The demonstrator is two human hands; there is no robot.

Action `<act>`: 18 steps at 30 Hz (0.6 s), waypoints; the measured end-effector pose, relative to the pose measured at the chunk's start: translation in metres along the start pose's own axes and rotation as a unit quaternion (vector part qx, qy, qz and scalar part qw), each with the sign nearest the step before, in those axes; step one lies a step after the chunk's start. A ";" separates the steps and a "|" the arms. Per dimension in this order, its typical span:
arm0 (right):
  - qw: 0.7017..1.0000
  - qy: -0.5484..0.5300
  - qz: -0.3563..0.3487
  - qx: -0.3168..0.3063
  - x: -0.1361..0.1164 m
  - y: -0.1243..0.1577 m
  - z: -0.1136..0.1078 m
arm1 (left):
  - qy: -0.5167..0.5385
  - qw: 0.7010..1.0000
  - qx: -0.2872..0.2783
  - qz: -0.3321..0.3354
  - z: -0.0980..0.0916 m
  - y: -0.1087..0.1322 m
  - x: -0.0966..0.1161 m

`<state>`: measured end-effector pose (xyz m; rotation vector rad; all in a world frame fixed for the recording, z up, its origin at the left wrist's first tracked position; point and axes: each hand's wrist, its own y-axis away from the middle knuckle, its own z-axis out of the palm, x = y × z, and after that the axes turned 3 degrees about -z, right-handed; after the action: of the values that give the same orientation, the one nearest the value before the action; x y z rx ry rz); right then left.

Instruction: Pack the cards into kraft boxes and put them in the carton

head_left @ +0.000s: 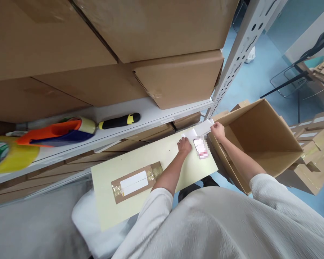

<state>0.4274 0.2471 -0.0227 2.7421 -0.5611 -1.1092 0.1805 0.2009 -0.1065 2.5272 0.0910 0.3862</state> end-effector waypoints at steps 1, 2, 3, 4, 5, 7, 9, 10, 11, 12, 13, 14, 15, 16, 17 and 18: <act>1.000 -0.002 0.001 -0.002 0.000 0.001 0.000 | 0.005 1.000 0.006 -0.002 0.000 -0.001 -0.002; 1.000 -0.003 0.001 -0.005 0.000 0.002 0.000 | 0.012 1.000 0.013 -0.004 0.001 -0.001 -0.004; 1.000 -0.003 0.001 -0.008 0.000 0.003 0.001 | 0.021 0.999 0.024 -0.005 0.001 -0.002 -0.006; 1.000 -0.002 0.002 -0.010 -0.001 0.004 0.001 | 0.032 0.999 0.038 -0.006 0.002 -0.002 -0.009; 1.000 -0.001 0.002 -0.013 -0.001 0.005 0.003 | 0.045 0.997 0.054 -0.006 0.003 -0.002 -0.011; 1.000 0.002 0.000 -0.019 -0.002 0.006 0.006 | 0.081 0.993 0.086 -0.010 0.005 -0.003 -0.016; 1.000 0.006 -0.002 -0.023 -0.003 0.007 0.009 | 0.128 0.986 0.107 -0.027 0.007 -0.005 -0.019; 1.000 0.009 -0.003 -0.025 -0.004 0.007 0.011 | 0.154 0.981 0.111 -0.044 0.007 -0.007 -0.019; 1.000 0.012 -0.005 -0.026 -0.004 0.008 0.013 | 0.181 0.975 0.112 -0.067 0.007 -0.008 -0.020; 0.999 0.017 -0.006 -0.026 -0.004 0.008 0.015 | 0.204 0.968 0.109 -0.091 0.007 -0.011 -0.020; 0.999 0.022 -0.009 -0.026 -0.004 0.008 0.017 | 0.224 0.962 0.105 -0.116 0.007 -0.013 -0.019; 0.999 0.026 -0.013 -0.026 -0.004 0.008 0.019 | 0.239 0.956 0.100 -0.138 0.006 -0.016 -0.018; 0.999 0.030 -0.018 -0.027 -0.003 0.009 0.022 | 0.250 0.951 0.096 -0.155 0.006 -0.019 -0.017; 0.999 0.033 -0.022 -0.027 -0.003 0.009 0.024 | 0.256 0.948 0.094 -0.166 0.007 -0.022 -0.016; 0.999 0.037 -0.024 -0.027 -0.002 0.010 0.026 | 0.258 0.946 0.093 -0.173 0.008 -0.025 -0.015; 0.998 0.040 -0.026 -0.027 -0.001 0.011 0.028 | 0.255 0.946 0.093 -0.175 0.010 -0.027 -0.014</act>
<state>0.4038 0.2383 -0.0395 2.7546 -0.4452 -1.0042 0.1703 0.2165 -0.1329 2.4575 0.7959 0.9066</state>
